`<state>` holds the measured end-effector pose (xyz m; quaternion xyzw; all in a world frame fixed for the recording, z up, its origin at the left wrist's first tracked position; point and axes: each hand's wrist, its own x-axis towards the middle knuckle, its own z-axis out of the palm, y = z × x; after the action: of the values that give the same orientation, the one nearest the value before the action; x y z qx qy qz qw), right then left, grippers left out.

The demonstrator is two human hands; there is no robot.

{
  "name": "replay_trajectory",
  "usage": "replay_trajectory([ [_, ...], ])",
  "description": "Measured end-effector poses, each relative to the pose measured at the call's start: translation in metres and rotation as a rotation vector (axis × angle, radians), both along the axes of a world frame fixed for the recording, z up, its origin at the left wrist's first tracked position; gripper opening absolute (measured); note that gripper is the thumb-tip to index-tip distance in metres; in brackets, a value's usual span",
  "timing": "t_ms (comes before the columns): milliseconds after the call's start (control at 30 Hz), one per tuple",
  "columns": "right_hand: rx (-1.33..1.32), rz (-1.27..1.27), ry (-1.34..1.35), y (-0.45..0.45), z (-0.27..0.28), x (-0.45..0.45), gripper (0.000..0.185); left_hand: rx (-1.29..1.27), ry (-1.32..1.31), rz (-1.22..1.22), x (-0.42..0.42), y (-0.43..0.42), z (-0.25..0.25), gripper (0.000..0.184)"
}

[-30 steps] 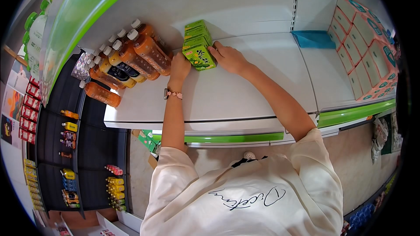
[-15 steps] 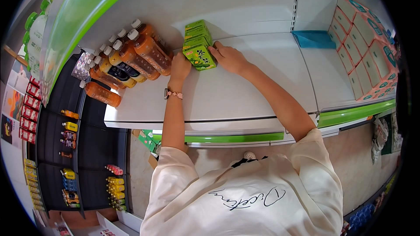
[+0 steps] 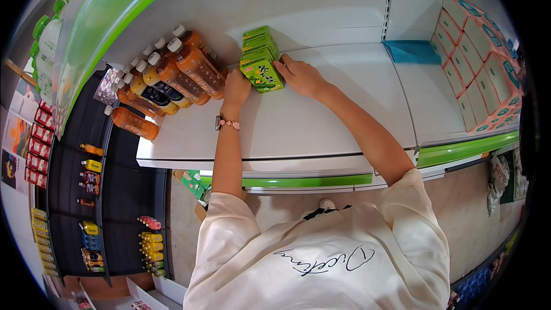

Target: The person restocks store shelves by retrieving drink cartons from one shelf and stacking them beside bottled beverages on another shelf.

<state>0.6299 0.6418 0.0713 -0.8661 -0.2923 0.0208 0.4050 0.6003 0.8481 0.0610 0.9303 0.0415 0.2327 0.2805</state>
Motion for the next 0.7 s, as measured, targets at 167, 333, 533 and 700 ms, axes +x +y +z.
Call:
replay_trajectory([
  [167, 0.002, 0.001, -0.003, -0.0003, -0.0002, 0.0001, 0.044, 0.012, -0.011, 0.0, 0.0021, 0.0026, -0.0028, 0.024],
  [333, 0.009, 0.004, -0.008, -0.0009, 0.0008, -0.0011, 0.044, 0.036, -0.009, 0.025, 0.0031, 0.0035, -0.0045, 0.025],
  [533, -0.002, -0.004, 0.004, -0.0001, 0.0009, -0.0002, 0.044, 0.015, -0.022, -0.006, -0.0002, -0.0005, -0.0001, 0.024],
  [700, 0.006, -0.003, -0.006, 0.0006, -0.0007, 0.0007, 0.044, 0.012, -0.017, 0.01, 0.0026, 0.003, -0.0039, 0.023],
])
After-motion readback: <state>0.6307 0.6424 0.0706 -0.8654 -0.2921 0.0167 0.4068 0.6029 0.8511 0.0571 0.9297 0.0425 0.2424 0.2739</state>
